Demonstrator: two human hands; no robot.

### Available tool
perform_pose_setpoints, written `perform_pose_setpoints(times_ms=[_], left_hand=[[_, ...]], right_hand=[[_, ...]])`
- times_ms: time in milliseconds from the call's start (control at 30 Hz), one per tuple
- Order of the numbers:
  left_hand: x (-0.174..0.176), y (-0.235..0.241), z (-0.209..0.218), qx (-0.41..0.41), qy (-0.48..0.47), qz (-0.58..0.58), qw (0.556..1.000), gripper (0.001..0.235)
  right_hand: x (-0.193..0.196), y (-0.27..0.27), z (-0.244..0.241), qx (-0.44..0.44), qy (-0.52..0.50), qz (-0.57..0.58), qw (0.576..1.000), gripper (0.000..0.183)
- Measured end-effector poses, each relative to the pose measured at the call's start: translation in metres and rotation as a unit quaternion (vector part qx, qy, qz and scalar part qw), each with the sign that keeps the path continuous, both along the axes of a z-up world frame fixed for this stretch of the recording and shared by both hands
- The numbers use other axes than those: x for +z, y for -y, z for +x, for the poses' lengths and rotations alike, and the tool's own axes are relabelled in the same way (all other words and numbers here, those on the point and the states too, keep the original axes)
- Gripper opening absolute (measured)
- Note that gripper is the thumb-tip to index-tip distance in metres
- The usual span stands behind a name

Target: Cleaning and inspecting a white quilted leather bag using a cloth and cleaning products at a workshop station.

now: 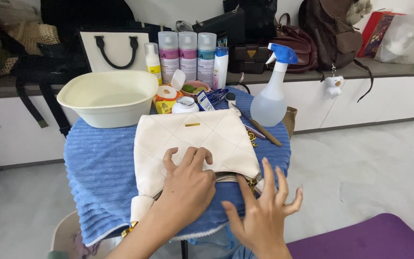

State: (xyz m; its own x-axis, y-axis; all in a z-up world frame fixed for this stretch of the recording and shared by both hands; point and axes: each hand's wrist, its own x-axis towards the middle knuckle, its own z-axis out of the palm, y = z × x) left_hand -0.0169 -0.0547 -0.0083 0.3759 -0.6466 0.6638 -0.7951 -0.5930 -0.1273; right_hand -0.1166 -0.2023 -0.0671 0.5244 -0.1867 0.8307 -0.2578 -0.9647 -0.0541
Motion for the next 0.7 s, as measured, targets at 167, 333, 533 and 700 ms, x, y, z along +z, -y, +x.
perform_pose_setpoints(times_ms=[167,333,533,700], left_hand=[[0.001,0.002,0.002,0.016,-0.038,-0.006,0.999,0.020],[0.013,0.000,0.009,0.031,-0.170,0.012,0.985,0.027],[0.015,0.001,0.012,0.035,-0.212,0.009,0.977,0.028],[0.018,-0.004,0.010,0.040,-0.237,0.015,0.970,0.029]], right_hand=[[-0.007,-0.016,0.005,0.013,-0.023,-0.055,0.998,0.069],[-0.012,-0.011,0.005,0.024,0.038,-0.042,0.998,0.069],[-0.001,-0.027,0.005,0.023,-0.033,-0.011,0.999,0.065],[-0.005,-0.020,0.001,0.015,-0.028,0.008,0.999,0.058]])
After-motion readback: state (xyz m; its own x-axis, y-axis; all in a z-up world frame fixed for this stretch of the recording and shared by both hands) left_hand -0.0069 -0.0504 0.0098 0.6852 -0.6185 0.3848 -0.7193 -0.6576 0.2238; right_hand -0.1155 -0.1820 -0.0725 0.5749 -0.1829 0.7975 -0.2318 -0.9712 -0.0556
